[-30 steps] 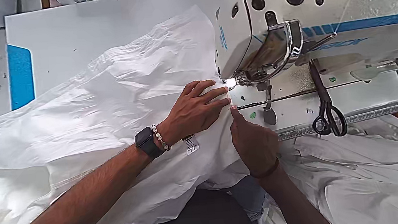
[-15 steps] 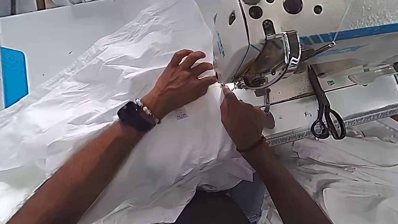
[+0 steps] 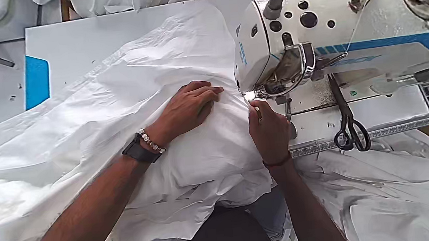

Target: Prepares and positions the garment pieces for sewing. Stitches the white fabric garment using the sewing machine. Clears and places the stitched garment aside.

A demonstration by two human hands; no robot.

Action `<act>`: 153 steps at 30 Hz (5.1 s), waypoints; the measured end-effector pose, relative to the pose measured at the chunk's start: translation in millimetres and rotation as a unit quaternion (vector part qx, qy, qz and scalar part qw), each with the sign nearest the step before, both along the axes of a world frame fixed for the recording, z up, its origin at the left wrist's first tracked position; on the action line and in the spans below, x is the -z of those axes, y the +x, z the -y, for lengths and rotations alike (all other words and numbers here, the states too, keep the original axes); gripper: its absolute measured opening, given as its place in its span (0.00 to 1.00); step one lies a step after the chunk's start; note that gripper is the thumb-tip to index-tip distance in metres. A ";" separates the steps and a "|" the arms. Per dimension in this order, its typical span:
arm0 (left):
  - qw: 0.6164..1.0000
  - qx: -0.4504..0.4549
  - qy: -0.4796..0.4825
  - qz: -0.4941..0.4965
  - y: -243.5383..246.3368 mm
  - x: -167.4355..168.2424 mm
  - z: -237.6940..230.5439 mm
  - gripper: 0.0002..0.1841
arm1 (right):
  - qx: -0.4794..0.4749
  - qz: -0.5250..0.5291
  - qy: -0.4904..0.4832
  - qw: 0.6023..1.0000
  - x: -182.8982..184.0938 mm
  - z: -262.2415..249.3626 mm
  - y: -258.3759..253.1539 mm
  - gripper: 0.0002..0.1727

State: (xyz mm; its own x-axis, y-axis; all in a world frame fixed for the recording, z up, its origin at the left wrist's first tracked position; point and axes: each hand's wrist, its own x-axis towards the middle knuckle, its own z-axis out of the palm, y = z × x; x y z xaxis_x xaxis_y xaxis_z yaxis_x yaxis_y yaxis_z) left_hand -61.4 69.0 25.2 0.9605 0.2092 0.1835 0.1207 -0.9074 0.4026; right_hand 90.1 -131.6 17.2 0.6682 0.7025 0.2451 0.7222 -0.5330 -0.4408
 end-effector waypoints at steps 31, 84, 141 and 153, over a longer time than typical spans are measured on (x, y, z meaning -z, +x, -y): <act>0.976 -0.103 0.062 -0.183 -91.0 -12.8 -73.1 0.39 | -0.040 0.103 -0.118 0.987 17.6 24.2 -50.6 0.35; 0.995 -0.019 0.088 0.029 19.9 18.7 58.4 0.23 | 0.049 -0.341 0.157 0.925 -15.5 68.8 -102.8 0.20; 0.981 0.062 0.166 0.077 32.0 14.8 37.8 0.18 | 0.018 -0.139 0.045 0.989 -5.9 19.3 -40.4 0.22; 0.991 0.024 0.114 0.069 24.8 22.6 46.0 0.19 | 0.018 -0.182 0.074 0.980 -18.9 46.2 -60.1 0.22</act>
